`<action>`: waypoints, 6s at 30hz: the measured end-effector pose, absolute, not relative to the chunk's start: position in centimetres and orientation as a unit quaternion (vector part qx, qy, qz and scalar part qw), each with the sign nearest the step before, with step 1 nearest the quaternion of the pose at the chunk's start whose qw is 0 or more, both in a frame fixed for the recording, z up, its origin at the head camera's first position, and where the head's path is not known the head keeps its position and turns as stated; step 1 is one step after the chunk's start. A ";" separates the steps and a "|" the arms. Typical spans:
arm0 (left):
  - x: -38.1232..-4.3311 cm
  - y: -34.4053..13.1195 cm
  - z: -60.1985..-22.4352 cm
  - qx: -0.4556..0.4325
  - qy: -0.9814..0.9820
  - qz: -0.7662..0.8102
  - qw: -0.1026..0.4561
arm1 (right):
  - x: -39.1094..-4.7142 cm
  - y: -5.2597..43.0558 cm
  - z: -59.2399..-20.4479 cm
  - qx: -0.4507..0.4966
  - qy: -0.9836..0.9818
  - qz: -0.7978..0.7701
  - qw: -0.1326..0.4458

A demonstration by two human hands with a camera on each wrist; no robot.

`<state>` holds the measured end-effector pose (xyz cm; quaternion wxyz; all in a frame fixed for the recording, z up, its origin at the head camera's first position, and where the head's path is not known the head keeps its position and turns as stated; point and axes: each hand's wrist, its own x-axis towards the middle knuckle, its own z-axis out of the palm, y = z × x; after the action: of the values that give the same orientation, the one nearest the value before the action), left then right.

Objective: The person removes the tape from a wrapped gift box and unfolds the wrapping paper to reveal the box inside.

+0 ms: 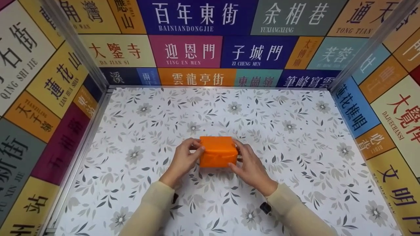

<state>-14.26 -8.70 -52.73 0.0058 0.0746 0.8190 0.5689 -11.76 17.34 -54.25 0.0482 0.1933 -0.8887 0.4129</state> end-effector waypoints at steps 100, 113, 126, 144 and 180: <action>-15.2 -8.6 -54.1 0.253 0.942 0.204 0.080 | -13.5 14.8 -55.0 0.375 -0.899 0.205 0.098; -15.1 -8.7 -54.0 0.255 0.941 0.207 0.080 | -13.3 15.1 -55.6 0.412 -0.874 0.223 0.125; -15.1 -8.8 -54.0 0.261 0.940 0.208 0.064 | -13.2 14.4 -55.0 0.378 -0.901 0.186 0.107; -15.2 -8.8 -54.2 0.254 0.942 0.205 0.075 | -12.4 15.2 -54.4 0.385 -0.902 0.190 0.047; -14.9 -8.6 -54.0 0.258 0.943 0.195 0.082 | -12.6 19.6 -54.8 0.341 -0.928 0.149 0.031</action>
<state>-14.90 -8.56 -54.01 0.0821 0.2579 0.9427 0.1952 -12.65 19.58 -54.77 0.0313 0.3405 -0.9278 0.1489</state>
